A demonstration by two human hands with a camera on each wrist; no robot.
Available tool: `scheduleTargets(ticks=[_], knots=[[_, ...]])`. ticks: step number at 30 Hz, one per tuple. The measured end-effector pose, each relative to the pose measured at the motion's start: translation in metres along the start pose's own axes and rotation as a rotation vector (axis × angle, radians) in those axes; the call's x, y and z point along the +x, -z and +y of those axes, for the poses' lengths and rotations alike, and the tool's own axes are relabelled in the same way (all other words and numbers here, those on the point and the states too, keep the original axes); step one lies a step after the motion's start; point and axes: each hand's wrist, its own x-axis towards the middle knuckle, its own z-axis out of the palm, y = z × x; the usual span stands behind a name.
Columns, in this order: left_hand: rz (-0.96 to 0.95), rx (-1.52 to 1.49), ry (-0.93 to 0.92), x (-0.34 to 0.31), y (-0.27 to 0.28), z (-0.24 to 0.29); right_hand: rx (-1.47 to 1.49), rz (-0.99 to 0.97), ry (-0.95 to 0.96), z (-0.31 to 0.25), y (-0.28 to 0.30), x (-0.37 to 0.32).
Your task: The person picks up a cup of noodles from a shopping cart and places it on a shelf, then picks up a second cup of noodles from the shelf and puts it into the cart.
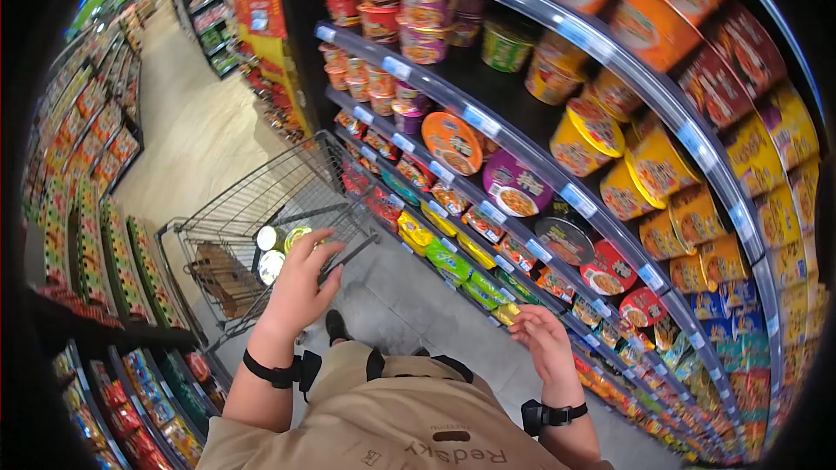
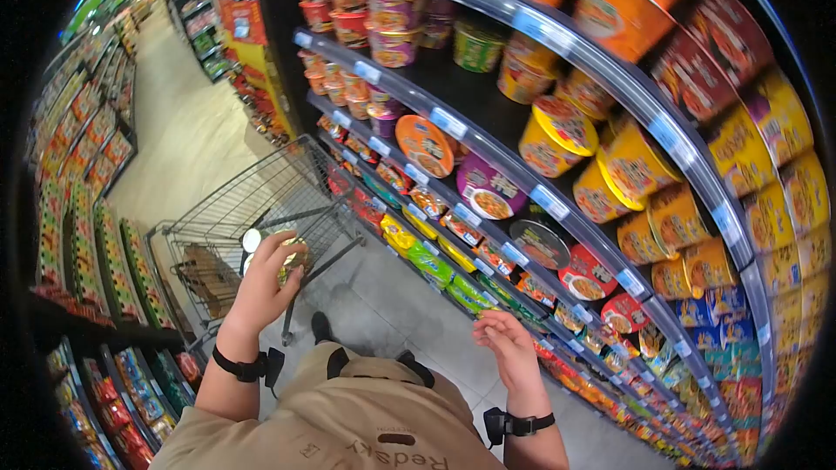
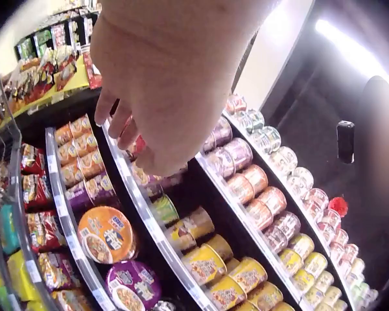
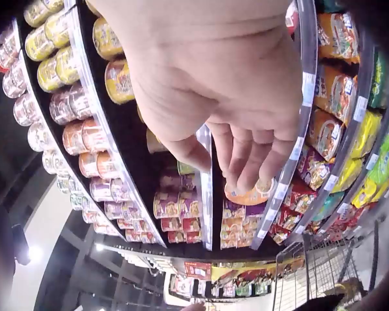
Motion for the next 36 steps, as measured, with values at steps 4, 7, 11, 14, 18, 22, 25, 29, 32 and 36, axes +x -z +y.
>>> scheduleTargets(ticks=[4, 7, 11, 14, 18, 22, 25, 29, 32, 36], knots=[[0.110, 0.007, 0.070, -0.026, 0.037, -0.049, -0.079, -0.103, -0.046, 0.001, -0.049, 0.034], [0.134, 0.020, 0.174, -0.050, 0.070, -0.092, -0.163, -0.136, -0.071, 0.008, -0.097, 0.066], [0.153, -0.001, 0.287, -0.082, 0.117, -0.153, -0.222, -0.182, -0.101, 0.025, -0.179, 0.105], [0.167, -0.012, 0.367, -0.108, 0.149, -0.206, -0.259, -0.248, -0.138, 0.038, -0.243, 0.132], [0.181, -0.025, 0.439, -0.143, 0.183, -0.272, -0.358, -0.287, -0.217, 0.046, -0.324, 0.162], [0.141, -0.065, 0.503, -0.160, 0.205, -0.320, -0.404, -0.339, -0.213, 0.057, -0.386, 0.191], [0.092, -0.081, 0.529, -0.167, 0.209, -0.350, -0.430, -0.347, -0.239, 0.073, -0.421, 0.210], [-0.063, -0.156, 0.592, -0.169, 0.198, -0.382, -0.442, -0.362, -0.337, 0.100, -0.444, 0.232], [-0.124, -0.231, 0.635, -0.165, 0.171, -0.404, -0.507, -0.354, -0.397, 0.115, -0.452, 0.254], [-0.185, -0.432, 0.754, -0.143, 0.112, -0.437, -0.607, -0.418, -0.424, 0.138, -0.461, 0.309]])
